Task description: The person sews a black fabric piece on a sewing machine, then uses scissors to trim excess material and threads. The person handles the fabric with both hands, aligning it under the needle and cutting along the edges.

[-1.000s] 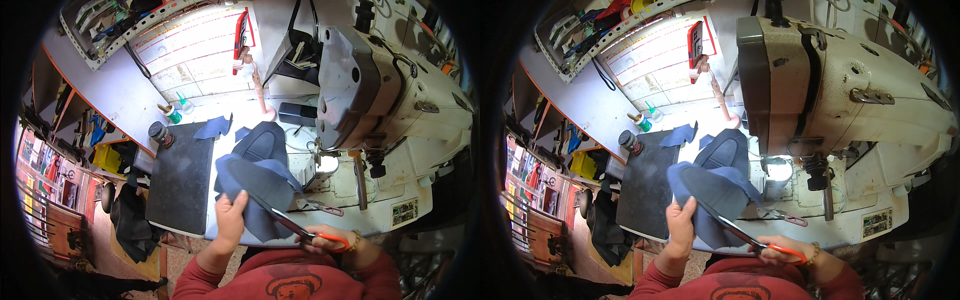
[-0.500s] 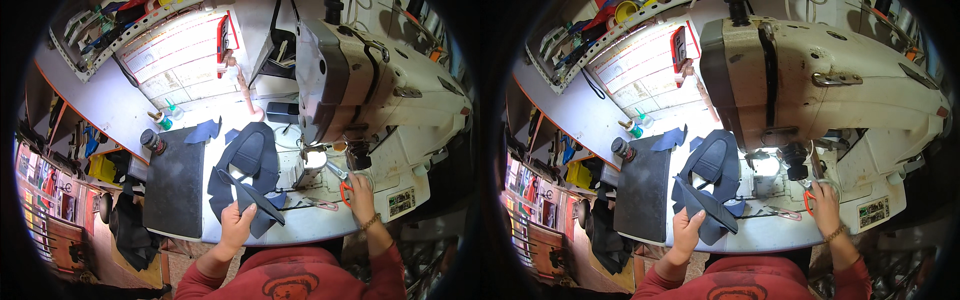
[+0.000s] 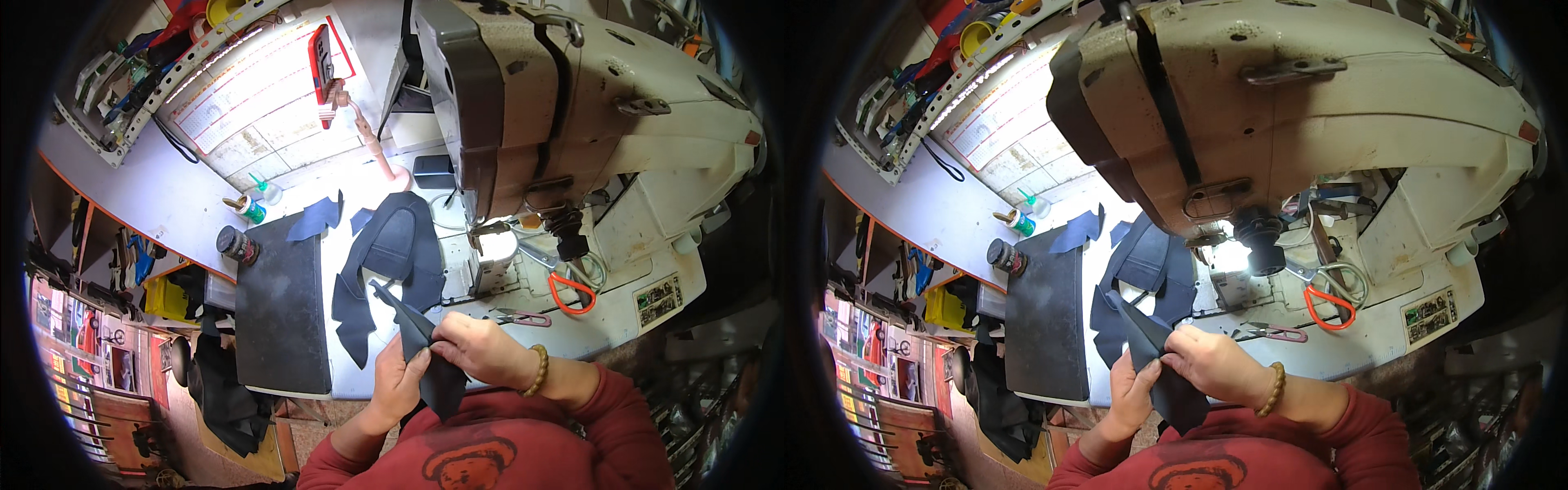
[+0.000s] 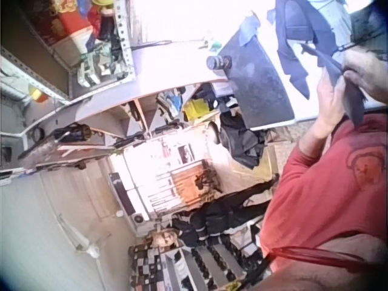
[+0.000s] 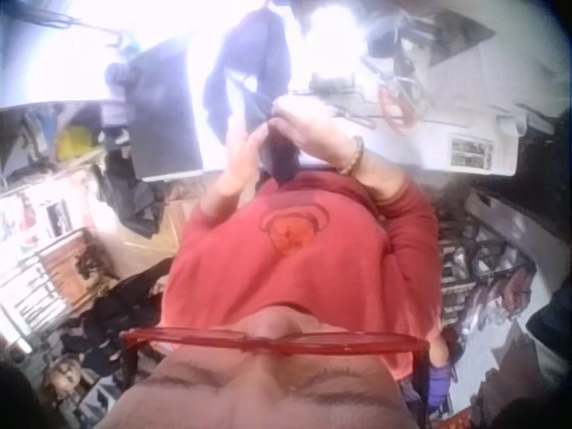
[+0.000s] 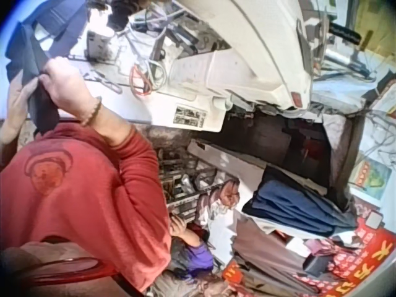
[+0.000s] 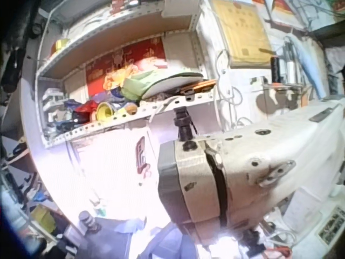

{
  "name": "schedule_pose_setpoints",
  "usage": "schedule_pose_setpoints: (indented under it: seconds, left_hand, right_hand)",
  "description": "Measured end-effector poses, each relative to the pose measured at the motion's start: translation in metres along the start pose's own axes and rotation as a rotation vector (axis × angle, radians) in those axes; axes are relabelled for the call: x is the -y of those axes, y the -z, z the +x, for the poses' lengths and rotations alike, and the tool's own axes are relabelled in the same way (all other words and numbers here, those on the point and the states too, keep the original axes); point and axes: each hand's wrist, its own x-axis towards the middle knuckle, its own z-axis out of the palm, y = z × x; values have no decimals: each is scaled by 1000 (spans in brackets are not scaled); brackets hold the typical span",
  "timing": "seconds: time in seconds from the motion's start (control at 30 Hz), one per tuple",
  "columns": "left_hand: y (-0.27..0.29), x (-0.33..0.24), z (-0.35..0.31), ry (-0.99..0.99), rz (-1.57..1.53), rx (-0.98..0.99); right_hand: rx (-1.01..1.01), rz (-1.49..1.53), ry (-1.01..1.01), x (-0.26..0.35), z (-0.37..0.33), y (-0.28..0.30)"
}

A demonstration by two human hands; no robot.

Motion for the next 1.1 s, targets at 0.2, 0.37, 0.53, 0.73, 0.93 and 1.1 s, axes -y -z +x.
schedule_pose_setpoints:
  seconds: [0.2,0.37,0.53,0.73,0.93,1.1]
  left_hand:
    - [-2,0,5,-120,233,35]
    - [-2,1,4,-147,196,24]
    - [5,5,1,105,-107,61]
    - [7,8,5,30,-71,115]
    - [6,10,3,13,-27,92]
    - [7,9,1,8,-47,84]
  right_hand:
    - [13,-218,38,3,-13,-4]
    - [-93,-82,12,-2,-8,-9]
    - [-33,169,-164,-6,-10,-4]
    - [66,127,-8,-5,-6,8]
    - [48,20,10,0,-9,4]
    - [-8,84,11,-2,-10,-1]
